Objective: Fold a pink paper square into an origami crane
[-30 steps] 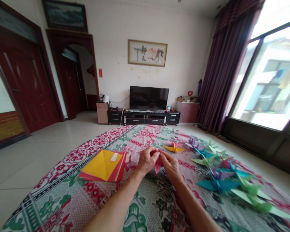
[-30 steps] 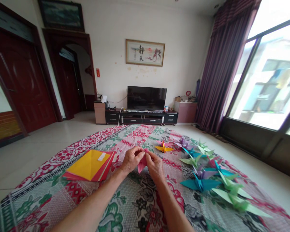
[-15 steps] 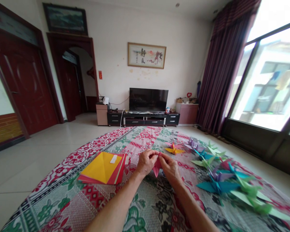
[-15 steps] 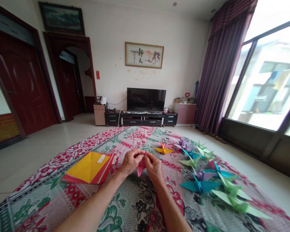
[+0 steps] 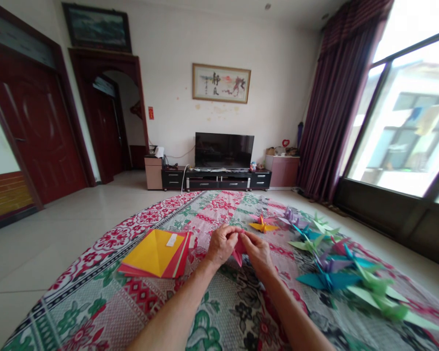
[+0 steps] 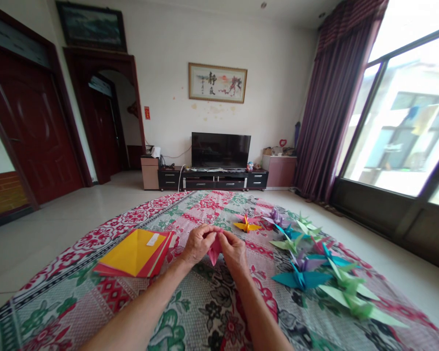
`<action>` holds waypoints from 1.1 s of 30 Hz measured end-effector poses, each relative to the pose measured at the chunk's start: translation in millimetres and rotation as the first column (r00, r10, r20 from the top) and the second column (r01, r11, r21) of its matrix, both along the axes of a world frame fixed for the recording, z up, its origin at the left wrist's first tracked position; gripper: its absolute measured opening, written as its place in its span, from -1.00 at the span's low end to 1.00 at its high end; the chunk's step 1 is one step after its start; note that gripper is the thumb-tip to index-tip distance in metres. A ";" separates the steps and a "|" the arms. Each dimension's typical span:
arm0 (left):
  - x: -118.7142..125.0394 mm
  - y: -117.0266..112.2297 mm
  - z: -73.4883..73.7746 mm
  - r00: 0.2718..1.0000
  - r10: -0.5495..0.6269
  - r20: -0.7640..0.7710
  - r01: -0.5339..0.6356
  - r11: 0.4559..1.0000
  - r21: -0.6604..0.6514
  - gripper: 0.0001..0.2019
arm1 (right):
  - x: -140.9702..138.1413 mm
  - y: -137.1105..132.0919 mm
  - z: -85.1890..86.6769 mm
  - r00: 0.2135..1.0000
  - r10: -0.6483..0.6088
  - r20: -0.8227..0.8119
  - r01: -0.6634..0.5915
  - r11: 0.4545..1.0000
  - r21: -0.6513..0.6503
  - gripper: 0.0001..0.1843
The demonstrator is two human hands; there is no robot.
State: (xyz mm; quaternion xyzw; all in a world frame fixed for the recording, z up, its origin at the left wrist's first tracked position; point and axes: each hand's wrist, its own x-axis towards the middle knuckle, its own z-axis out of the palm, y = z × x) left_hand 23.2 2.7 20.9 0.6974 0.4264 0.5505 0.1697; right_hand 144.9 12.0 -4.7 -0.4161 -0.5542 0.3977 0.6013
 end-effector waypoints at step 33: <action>2.1 0.8 -0.9 0.968 -0.159 0.193 0.196 0.962 -0.190 -0.81 | 4.2 -4.4 10.1 0.984 -0.092 -0.152 0.076 0.992 -0.102 -0.53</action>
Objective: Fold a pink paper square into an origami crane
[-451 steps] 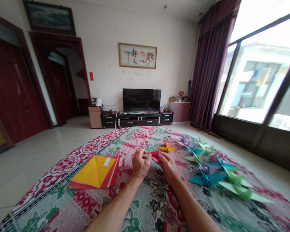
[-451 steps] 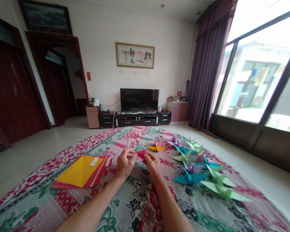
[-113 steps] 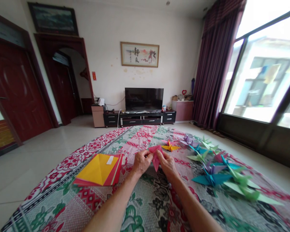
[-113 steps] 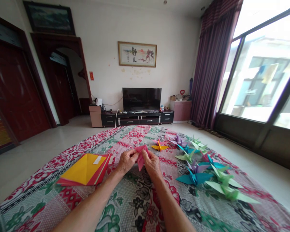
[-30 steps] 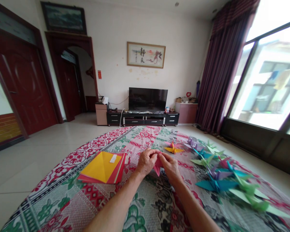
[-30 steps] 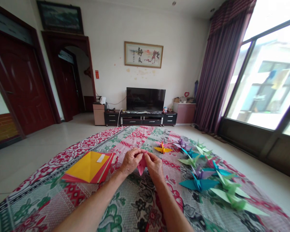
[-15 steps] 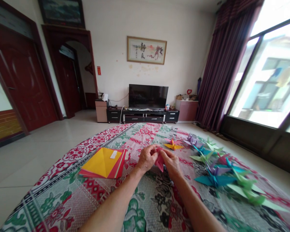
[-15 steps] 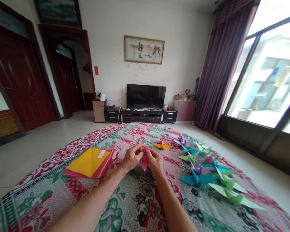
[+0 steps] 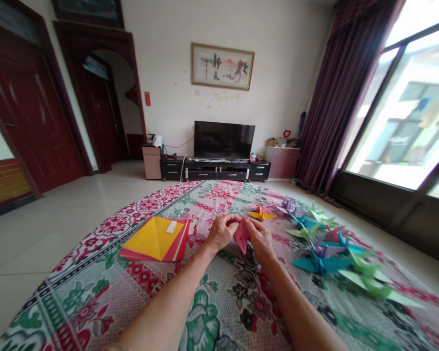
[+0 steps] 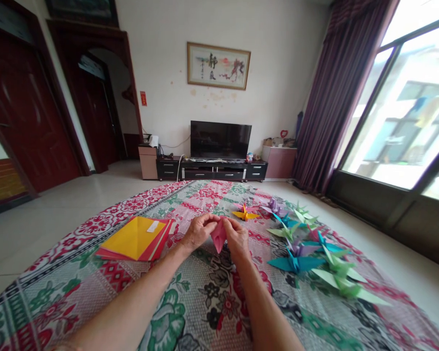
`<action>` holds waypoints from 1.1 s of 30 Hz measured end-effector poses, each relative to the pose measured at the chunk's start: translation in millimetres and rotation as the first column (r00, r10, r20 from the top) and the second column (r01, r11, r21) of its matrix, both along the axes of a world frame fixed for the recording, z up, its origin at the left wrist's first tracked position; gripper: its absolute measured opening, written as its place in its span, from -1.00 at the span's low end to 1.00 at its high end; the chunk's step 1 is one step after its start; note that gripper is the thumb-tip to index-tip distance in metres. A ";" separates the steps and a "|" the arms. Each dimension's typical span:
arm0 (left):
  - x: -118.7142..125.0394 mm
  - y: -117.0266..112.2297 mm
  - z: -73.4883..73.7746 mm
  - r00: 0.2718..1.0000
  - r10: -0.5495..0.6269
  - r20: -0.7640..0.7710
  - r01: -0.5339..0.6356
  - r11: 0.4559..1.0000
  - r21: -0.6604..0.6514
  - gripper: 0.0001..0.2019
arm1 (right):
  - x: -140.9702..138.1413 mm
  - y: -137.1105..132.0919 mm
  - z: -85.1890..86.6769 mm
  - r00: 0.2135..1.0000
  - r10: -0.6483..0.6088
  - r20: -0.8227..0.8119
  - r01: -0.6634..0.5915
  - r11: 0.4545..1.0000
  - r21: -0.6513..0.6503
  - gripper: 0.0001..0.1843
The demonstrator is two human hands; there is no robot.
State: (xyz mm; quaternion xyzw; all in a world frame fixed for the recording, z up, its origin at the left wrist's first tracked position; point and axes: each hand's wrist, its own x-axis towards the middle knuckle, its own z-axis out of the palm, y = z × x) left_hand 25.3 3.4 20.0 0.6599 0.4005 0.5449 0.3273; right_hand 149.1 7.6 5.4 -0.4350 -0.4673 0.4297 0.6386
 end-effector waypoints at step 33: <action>7.8 -6.0 -2.5 0.964 -0.061 0.260 0.147 0.933 -0.329 -0.77 | 4.3 0.4 7.6 0.971 -0.237 0.031 0.233 0.967 0.098 -0.51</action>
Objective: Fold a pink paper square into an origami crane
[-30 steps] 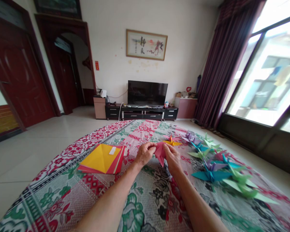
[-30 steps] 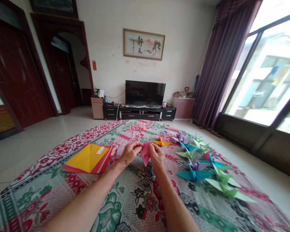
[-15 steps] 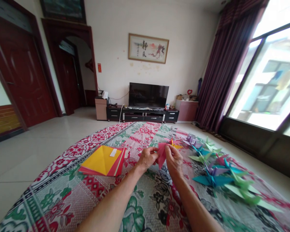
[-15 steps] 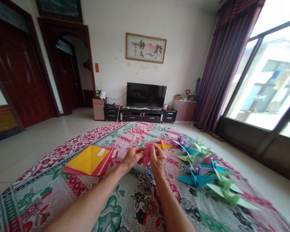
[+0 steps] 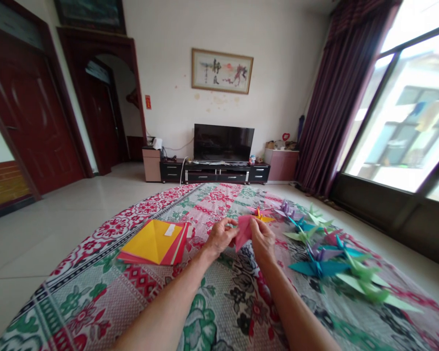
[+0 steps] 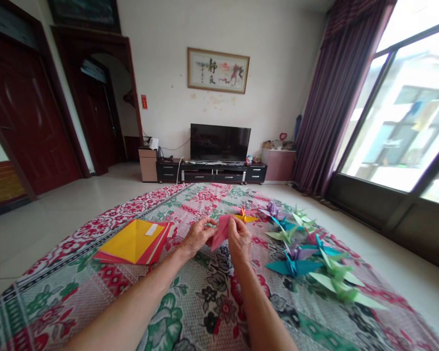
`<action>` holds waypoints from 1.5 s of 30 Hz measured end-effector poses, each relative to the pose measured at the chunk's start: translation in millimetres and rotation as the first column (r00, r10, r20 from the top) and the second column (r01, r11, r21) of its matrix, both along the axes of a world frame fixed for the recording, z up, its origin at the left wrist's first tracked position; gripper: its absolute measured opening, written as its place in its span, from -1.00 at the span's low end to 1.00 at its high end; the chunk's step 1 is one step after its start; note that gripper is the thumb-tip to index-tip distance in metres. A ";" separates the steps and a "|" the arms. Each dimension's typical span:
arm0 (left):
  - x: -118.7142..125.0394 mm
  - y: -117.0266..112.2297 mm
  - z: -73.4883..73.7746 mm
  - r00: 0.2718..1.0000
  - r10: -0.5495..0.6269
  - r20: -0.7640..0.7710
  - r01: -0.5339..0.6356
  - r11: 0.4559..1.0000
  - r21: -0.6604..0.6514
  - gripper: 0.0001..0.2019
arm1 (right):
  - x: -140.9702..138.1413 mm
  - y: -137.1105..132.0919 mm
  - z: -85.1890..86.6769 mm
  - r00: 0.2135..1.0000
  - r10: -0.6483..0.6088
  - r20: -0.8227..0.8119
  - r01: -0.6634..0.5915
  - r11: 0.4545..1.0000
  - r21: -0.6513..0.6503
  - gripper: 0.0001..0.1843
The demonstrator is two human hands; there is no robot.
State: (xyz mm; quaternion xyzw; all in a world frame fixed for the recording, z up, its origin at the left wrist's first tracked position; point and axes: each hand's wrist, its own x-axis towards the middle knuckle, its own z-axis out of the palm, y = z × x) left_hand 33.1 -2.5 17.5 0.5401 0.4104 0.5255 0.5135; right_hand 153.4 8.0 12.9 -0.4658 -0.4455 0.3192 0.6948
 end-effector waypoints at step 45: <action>6.3 -13.5 4.5 0.702 0.394 -0.593 0.335 0.553 0.763 -0.79 | 13.8 8.0 -10.5 0.903 0.185 -0.387 -0.256 0.957 -0.139 -0.73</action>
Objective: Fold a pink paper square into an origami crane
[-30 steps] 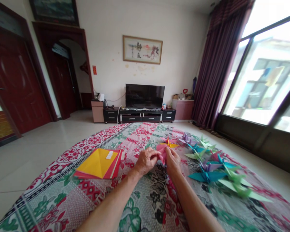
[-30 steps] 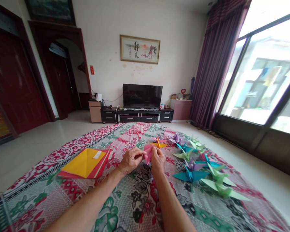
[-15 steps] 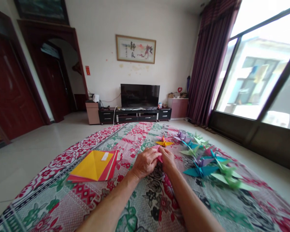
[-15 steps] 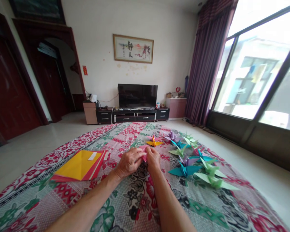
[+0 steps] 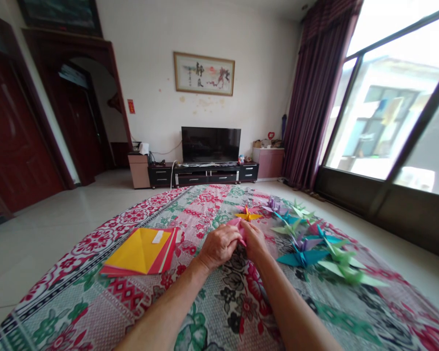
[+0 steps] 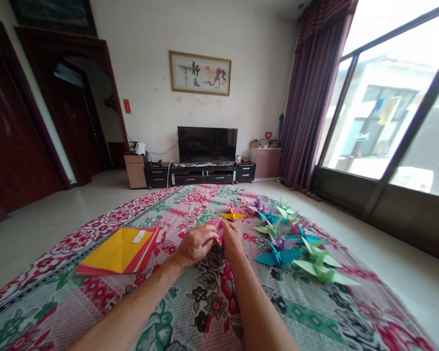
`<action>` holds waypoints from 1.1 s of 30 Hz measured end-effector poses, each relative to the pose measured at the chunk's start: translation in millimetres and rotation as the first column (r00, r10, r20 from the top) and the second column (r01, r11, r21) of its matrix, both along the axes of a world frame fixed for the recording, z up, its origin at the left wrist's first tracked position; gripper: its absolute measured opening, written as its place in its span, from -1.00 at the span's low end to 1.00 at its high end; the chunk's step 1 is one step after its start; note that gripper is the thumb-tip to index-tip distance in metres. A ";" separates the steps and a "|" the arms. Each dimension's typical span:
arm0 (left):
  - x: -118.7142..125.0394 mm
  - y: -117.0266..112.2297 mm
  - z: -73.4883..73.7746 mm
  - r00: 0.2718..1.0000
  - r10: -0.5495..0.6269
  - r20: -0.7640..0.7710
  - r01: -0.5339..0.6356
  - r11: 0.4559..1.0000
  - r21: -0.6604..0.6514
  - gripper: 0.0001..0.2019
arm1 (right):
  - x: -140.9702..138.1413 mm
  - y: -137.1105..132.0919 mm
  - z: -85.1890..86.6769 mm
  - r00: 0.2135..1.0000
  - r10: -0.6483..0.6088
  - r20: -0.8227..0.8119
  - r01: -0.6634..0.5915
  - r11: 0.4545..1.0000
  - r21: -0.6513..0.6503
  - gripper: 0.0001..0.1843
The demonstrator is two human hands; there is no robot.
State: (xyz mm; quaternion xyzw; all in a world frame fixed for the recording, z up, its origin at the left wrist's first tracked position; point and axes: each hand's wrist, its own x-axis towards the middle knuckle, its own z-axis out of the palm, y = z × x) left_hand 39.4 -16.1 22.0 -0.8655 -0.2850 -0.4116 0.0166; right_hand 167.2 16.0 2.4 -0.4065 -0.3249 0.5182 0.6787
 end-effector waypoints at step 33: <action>-10.3 18.8 -8.4 0.900 0.290 0.325 -0.195 0.935 -0.295 -0.84 | -4.6 -22.1 18.8 0.897 0.381 0.224 -0.405 0.912 0.070 -0.54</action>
